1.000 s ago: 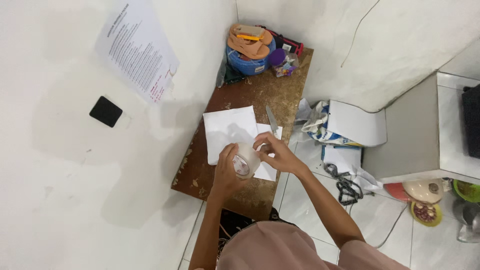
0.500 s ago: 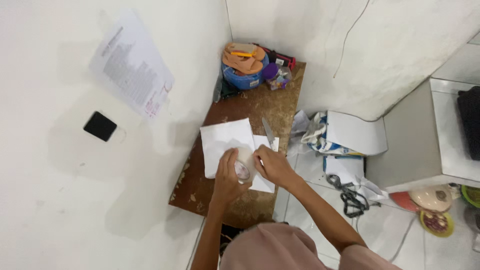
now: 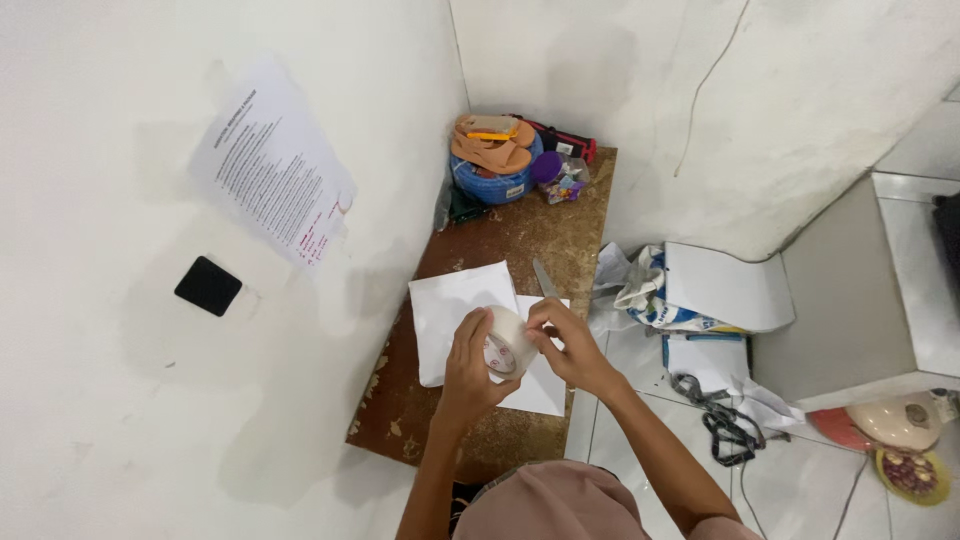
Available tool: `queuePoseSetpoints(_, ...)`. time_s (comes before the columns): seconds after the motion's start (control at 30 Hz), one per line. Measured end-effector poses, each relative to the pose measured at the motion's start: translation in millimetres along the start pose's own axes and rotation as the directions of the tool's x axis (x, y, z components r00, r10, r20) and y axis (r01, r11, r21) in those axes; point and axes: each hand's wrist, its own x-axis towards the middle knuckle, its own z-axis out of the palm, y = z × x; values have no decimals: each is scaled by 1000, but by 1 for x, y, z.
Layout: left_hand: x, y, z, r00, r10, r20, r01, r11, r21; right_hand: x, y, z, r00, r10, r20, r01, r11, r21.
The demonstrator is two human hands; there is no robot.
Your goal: The person wraps a rectangular box with white paper at a small table. They fold the paper around the box, cut pieces of tape from a roll using a knife, press the tape to secure the paper, and fold the open ends of the paper closed.
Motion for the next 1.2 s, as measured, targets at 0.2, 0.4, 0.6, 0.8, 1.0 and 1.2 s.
queuePoseSetpoints(0.2,9,-5,-7,999,34,-1,-34,998,44,5,8,6,979,-186,-85,179,980,-92)
queuePoseSetpoints(0.4,16,-9,-16,995,87,54,-94,984,150,8,15,9,996,-24,-89,20,999,-41)
queuePoseSetpoints(0.6,24,-8,-12,998,65,18,-67,988,137,15,7,12,959,-258,-117,218,936,-278)
queuePoseSetpoints(0.8,29,-7,-11,1000,28,-4,-27,996,90,18,18,25,927,-314,-205,258,931,-260)
queuePoseSetpoints(1.0,30,-8,-5,1000,-26,-7,27,999,24,18,43,33,891,-352,-287,291,928,-234)
queuePoseSetpoints(1.2,35,-4,-3,951,-298,80,305,947,-100,22,53,39,929,-186,-320,144,978,-152)
